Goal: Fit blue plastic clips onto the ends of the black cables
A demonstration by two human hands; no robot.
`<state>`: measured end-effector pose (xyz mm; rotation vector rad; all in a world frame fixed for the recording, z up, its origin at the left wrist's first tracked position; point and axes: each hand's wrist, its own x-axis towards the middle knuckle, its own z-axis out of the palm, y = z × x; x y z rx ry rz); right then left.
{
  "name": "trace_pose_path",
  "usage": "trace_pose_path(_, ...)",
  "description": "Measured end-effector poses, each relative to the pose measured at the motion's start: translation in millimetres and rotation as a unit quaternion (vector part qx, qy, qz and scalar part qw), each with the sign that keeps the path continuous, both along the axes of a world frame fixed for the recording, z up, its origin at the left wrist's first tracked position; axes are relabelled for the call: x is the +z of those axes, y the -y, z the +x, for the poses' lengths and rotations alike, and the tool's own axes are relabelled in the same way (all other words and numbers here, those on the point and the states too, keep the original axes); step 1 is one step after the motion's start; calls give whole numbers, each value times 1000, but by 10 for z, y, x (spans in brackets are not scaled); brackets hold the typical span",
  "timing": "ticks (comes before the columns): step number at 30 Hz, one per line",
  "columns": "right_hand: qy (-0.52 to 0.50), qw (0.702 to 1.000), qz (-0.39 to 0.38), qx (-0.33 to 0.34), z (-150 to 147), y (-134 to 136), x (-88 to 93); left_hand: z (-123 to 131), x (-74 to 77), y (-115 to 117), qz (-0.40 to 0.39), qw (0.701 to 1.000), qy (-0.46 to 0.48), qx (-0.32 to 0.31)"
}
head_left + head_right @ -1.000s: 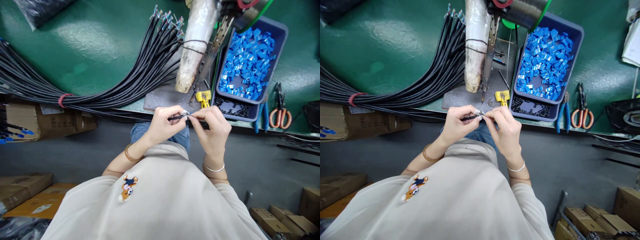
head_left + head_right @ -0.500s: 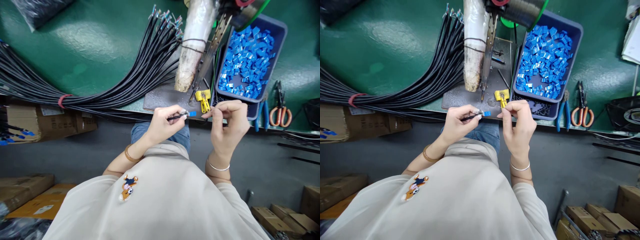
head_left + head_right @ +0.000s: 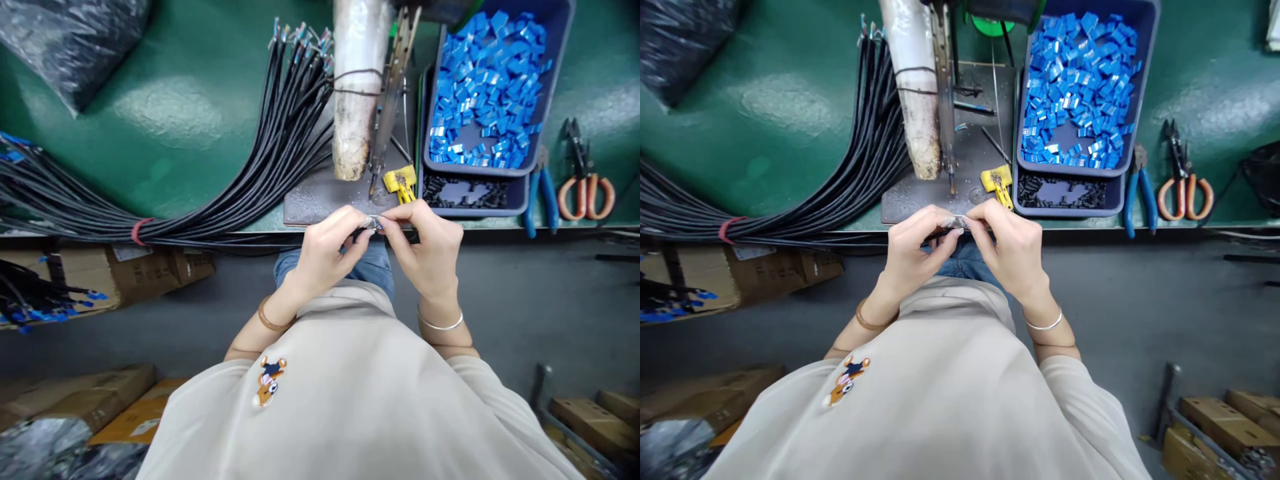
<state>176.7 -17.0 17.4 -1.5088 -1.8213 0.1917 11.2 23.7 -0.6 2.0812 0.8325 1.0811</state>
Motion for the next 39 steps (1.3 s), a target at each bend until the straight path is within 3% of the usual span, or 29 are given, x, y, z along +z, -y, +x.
trace_pose_path(3,66,998,12,20,41,0,-4,21,0,17,42,999,-31,7)
trace_pose_path(8,46,999,0,22,33,9,-5,39,-62,64,33,999,-28,22)
trace_pose_path(11,10,1000,-5,17,21,24,-16,45,-99,109,-74,996,17,40)
trace_pose_path(15,-34,999,-2,15,18,48,-49,53,-109,153,-243,964,96,51)
trace_pose_path(18,-64,998,-1,13,14,57,-64,44,-93,140,-295,946,135,29)
trace_pose_path(24,-94,995,-16,-11,11,40,-42,14,-65,73,-261,959,108,-7)
trace_pose_path(31,33,999,4,27,47,10,-8,43,-73,61,-71,997,14,12)
trace_pose_path(39,7,994,-63,86,129,30,18,-76,12,-49,-184,977,-16,-103)
